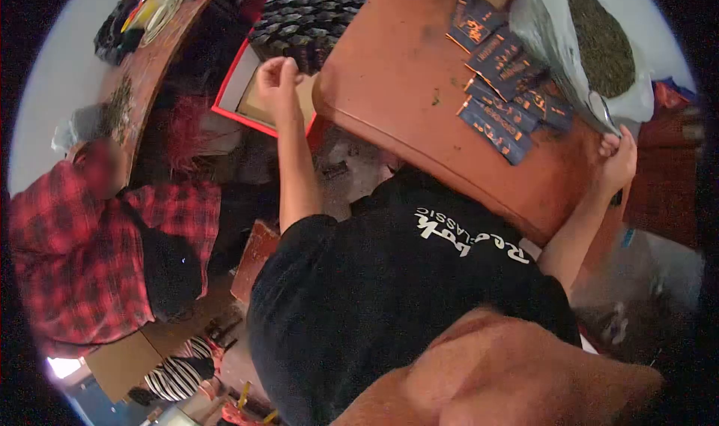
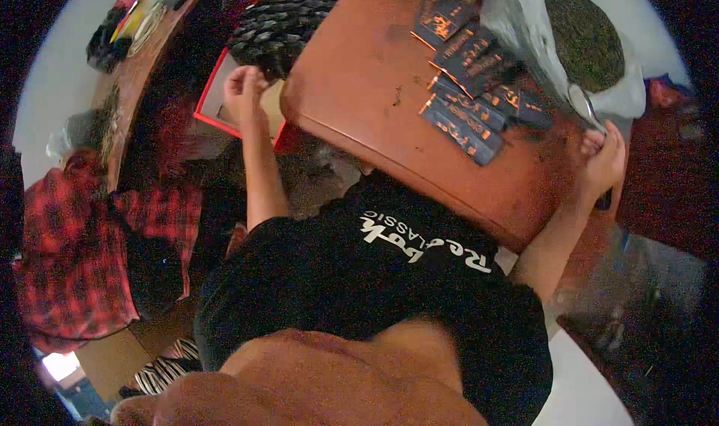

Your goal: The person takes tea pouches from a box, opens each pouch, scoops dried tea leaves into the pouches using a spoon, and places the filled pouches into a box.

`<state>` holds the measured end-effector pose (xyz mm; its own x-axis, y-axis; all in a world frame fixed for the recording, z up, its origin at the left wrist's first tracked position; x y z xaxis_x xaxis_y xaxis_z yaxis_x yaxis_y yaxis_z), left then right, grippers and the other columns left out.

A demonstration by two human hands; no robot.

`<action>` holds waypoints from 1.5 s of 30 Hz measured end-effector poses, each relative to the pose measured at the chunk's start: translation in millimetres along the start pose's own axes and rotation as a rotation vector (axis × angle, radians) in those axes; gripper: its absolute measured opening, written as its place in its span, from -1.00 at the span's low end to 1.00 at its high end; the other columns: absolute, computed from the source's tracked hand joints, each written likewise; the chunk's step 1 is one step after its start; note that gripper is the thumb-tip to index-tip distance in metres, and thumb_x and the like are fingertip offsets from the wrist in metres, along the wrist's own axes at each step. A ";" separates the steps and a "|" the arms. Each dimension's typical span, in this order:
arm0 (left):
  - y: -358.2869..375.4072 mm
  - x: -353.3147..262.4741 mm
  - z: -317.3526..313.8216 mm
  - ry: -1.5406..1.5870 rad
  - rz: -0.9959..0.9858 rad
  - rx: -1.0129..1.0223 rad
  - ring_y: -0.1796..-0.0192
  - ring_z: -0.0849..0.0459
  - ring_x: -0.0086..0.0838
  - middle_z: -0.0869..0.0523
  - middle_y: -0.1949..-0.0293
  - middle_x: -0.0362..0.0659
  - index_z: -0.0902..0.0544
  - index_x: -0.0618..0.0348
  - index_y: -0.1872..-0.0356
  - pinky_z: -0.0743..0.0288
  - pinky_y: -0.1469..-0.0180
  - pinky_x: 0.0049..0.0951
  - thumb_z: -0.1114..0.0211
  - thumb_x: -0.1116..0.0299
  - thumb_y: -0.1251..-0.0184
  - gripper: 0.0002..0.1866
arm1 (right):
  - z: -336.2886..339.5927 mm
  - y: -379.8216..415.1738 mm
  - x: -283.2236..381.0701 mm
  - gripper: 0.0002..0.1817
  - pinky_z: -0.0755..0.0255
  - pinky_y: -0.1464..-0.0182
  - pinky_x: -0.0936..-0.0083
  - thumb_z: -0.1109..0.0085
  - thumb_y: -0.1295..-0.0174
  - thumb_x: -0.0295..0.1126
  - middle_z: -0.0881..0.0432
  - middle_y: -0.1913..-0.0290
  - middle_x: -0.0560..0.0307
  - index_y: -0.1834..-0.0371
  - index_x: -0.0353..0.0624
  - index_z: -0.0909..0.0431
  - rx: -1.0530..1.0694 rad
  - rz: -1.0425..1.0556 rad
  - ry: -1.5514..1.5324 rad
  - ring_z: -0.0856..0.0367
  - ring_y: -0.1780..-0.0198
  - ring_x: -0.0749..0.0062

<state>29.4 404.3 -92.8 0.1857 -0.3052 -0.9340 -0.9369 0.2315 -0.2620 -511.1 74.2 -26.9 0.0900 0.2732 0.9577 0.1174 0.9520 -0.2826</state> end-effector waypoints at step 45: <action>210.4 -261.2 -154.8 1.168 -0.383 1.181 0.69 -0.35 -0.52 -0.52 0.63 -0.17 -0.53 0.05 0.22 -0.15 0.66 -0.50 -0.24 0.51 -0.34 -0.91 | -11.5 13.9 16.0 -0.68 -0.42 0.43 0.67 0.06 -0.47 -0.33 -0.72 0.38 0.02 -0.05 -0.37 -0.53 0.081 0.091 -0.076 -0.58 0.47 0.57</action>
<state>-262.1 389.7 133.7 -0.4721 -0.8429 -0.2581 -0.0809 0.3330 -0.9394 -496.7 90.3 -16.2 0.0208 0.3653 0.9307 0.0321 0.9301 -0.3658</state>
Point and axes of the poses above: each hand's wrist, its own y-axis away from the middle knuckle, its own z-axis out of the back of the hand, x = y × z, the point moved 4 cm from there along -y, towards the middle knuckle
